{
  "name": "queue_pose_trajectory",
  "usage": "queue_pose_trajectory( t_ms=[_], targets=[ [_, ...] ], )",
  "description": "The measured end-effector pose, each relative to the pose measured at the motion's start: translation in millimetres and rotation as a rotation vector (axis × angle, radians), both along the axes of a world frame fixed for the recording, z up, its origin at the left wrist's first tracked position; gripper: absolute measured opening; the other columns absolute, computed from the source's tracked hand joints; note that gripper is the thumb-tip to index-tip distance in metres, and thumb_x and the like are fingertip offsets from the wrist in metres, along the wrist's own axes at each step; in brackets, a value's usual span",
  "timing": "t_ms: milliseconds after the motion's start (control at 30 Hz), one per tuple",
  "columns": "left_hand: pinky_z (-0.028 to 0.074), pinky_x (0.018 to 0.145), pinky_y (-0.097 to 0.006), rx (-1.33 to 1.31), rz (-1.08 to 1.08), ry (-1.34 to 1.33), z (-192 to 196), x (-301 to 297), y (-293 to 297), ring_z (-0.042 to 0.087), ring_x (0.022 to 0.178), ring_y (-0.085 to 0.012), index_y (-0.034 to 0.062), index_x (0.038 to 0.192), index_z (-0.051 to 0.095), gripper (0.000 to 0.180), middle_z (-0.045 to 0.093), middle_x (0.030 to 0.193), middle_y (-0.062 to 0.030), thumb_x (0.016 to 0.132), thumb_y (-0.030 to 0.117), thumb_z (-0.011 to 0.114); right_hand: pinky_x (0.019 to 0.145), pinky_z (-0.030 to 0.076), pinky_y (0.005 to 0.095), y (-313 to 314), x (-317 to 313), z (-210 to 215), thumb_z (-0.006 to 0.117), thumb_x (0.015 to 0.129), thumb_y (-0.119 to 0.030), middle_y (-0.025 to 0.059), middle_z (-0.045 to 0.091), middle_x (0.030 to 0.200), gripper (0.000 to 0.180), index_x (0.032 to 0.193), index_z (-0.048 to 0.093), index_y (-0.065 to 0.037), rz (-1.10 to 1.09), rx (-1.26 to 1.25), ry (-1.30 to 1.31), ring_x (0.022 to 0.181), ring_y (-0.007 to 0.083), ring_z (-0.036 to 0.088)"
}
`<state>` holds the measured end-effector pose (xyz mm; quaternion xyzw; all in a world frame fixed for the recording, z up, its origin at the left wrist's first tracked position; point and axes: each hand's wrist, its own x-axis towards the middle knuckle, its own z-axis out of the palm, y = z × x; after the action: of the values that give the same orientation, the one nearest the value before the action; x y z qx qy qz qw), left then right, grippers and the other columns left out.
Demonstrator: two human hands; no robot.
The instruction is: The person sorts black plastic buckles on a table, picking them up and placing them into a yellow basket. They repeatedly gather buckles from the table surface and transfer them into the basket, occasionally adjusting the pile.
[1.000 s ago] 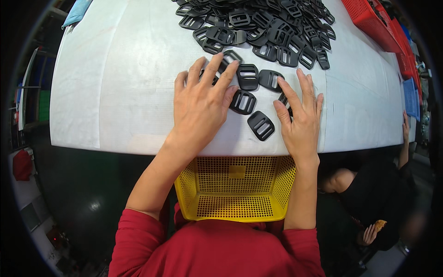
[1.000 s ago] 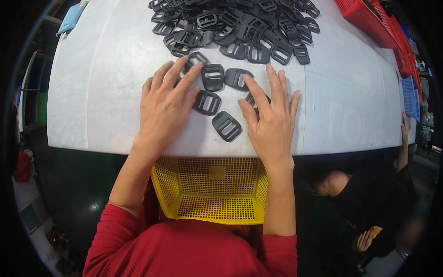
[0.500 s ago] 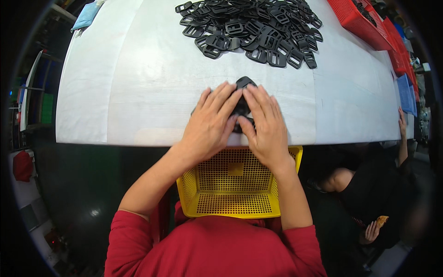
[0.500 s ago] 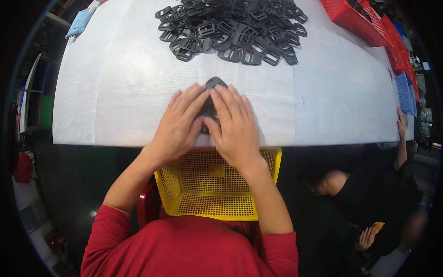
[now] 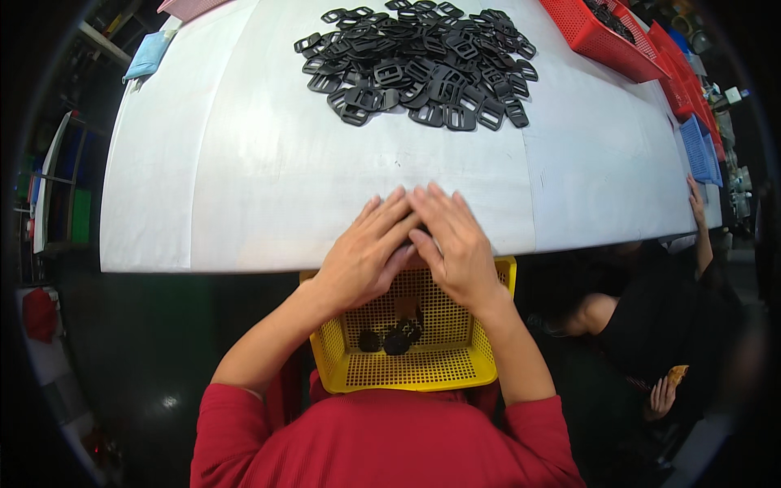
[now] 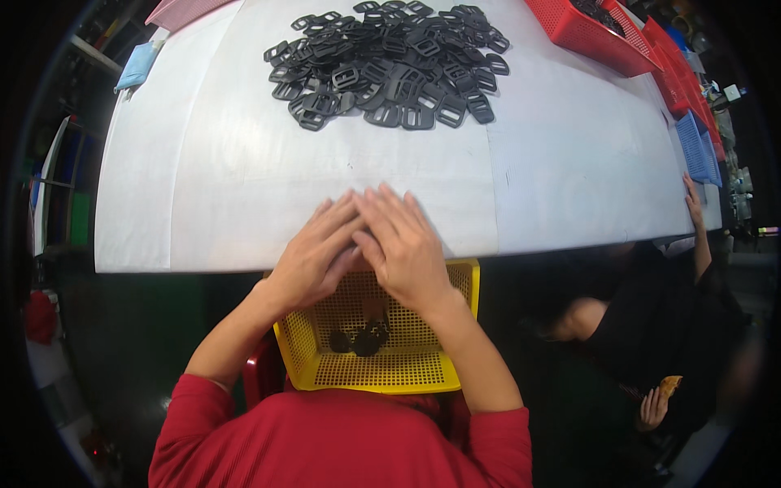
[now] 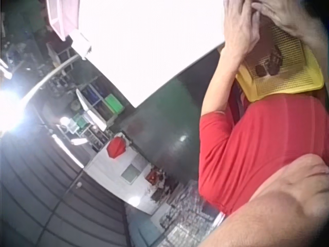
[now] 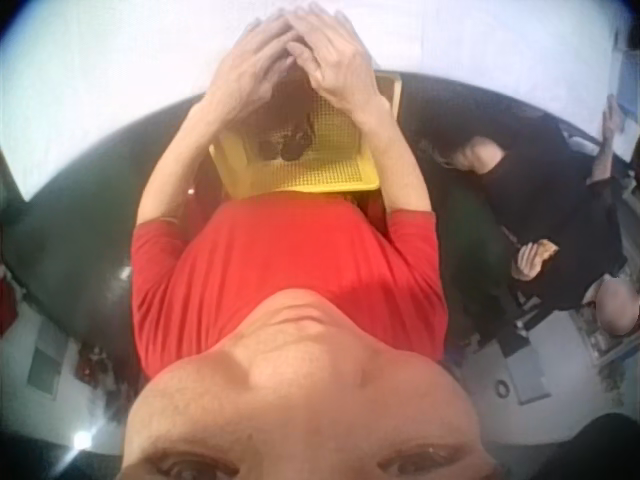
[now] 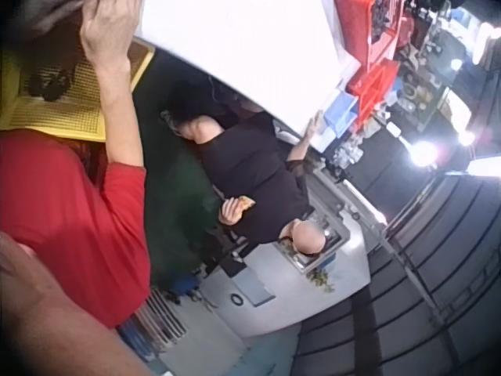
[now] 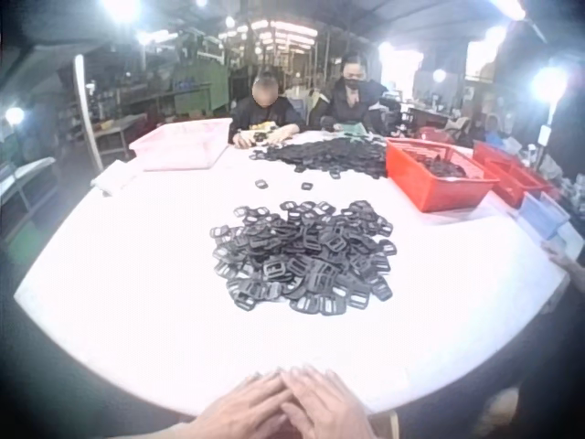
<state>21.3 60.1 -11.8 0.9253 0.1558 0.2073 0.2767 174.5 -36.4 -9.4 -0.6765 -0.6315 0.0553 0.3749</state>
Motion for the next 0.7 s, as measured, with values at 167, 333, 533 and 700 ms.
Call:
queue_pose_trajectory(
  t_ms=[167,333,533,700],
  targets=[
    [0.053,0.085,-0.036,-0.507,0.126,-0.004,9,-24,17,0.067,0.095,-0.0283,-0.0013,0.094,0.069,0.016,0.069,0.096,-0.0151,0.092,0.005,0.054,0.088,0.050,0.0410,0,44,6,0.059,0.093,-0.017,0.0176,0.068,0.104,0.024,0.109,0.069,-0.003,-0.149,-0.143,0.337,0.097,0.0338,0.065],
    [0.044,0.101,-0.041,-0.142,0.011,-0.049,6,38,48,0.051,0.122,-0.0340,-0.0005,0.122,0.057,0.032,0.054,0.128,-0.0210,0.091,0.006,0.058,0.095,0.045,0.0391,75,201,-41,0.055,0.095,-0.028,0.0179,0.065,0.117,0.040,0.127,0.058,-0.004,-0.488,0.070,0.019,0.111,0.0330,0.060],
    [0.032,0.112,-0.046,-0.044,0.135,-0.080,-22,73,60,0.034,0.134,-0.0430,-0.0007,0.135,0.042,0.056,0.040,0.139,-0.0253,0.084,0.009,0.065,0.094,0.046,0.0353,126,173,-42,0.051,0.097,-0.030,0.0142,0.068,0.114,0.041,0.131,0.055,-0.007,-0.268,-0.019,0.330,0.108,0.0299,0.062],
    [0.028,0.114,-0.049,-0.021,0.212,-0.088,-23,65,58,0.027,0.138,-0.0441,0.0001,0.138,0.039,0.062,0.033,0.144,-0.0257,0.083,0.008,0.066,0.092,0.046,0.0327,120,113,-31,0.050,0.099,-0.029,0.0102,0.069,0.111,0.037,0.128,0.059,-0.008,-0.104,-0.062,0.410,0.105,0.0253,0.062]
  ],
)
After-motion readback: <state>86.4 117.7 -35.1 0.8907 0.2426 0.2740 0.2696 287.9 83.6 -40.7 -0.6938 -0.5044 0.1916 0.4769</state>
